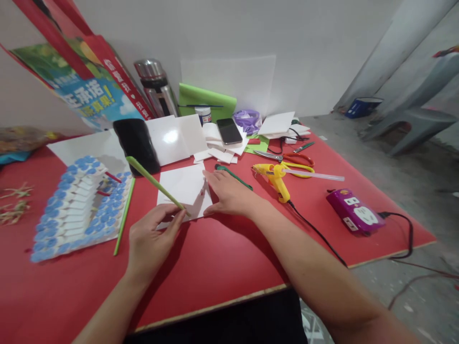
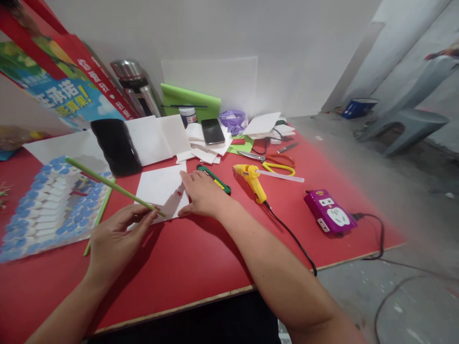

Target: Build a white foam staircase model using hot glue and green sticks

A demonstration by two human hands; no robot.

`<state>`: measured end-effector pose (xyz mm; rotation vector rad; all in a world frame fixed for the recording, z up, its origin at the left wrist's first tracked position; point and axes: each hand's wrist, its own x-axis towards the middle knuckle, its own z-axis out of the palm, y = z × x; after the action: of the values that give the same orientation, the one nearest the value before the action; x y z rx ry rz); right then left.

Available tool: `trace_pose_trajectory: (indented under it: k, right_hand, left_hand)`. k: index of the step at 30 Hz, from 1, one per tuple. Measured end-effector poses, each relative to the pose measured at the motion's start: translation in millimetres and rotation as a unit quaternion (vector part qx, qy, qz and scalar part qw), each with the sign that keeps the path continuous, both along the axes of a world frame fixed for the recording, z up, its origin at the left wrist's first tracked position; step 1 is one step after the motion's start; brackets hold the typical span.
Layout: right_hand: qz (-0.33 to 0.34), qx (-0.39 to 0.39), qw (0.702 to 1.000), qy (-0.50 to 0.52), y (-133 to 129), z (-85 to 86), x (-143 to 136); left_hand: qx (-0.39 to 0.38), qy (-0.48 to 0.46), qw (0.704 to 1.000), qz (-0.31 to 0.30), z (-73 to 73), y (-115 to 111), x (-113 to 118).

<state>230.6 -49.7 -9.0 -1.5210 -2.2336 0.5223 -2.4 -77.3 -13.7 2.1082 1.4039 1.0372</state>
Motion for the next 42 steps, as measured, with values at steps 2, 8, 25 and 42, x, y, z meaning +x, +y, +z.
trace_pose_trajectory:
  k: [2, 8, 25, 42]
  right_hand:
    - [0.001, 0.000, 1.000, 0.003, -0.4, -0.9, -0.6]
    - [0.007, -0.006, 1.000, -0.012, -0.5, -2.7, -2.6]
    - [0.010, -0.006, 1.000, -0.007, -2.4, -0.5, -4.5]
    - [0.010, -0.011, 1.000, -0.013, -2.8, -2.7, -4.7]
  left_hand:
    - [-0.013, -0.009, 1.000, -0.005, -1.1, -0.6, 0.0]
    - [-0.020, -0.023, 1.000, 0.001, -3.7, -2.0, -0.7]
    - [-0.169, -0.156, 0.972, 0.040, -2.5, 0.6, 8.5]
    - [-0.214, -0.203, 0.955, 0.027, -0.5, -1.1, 10.0]
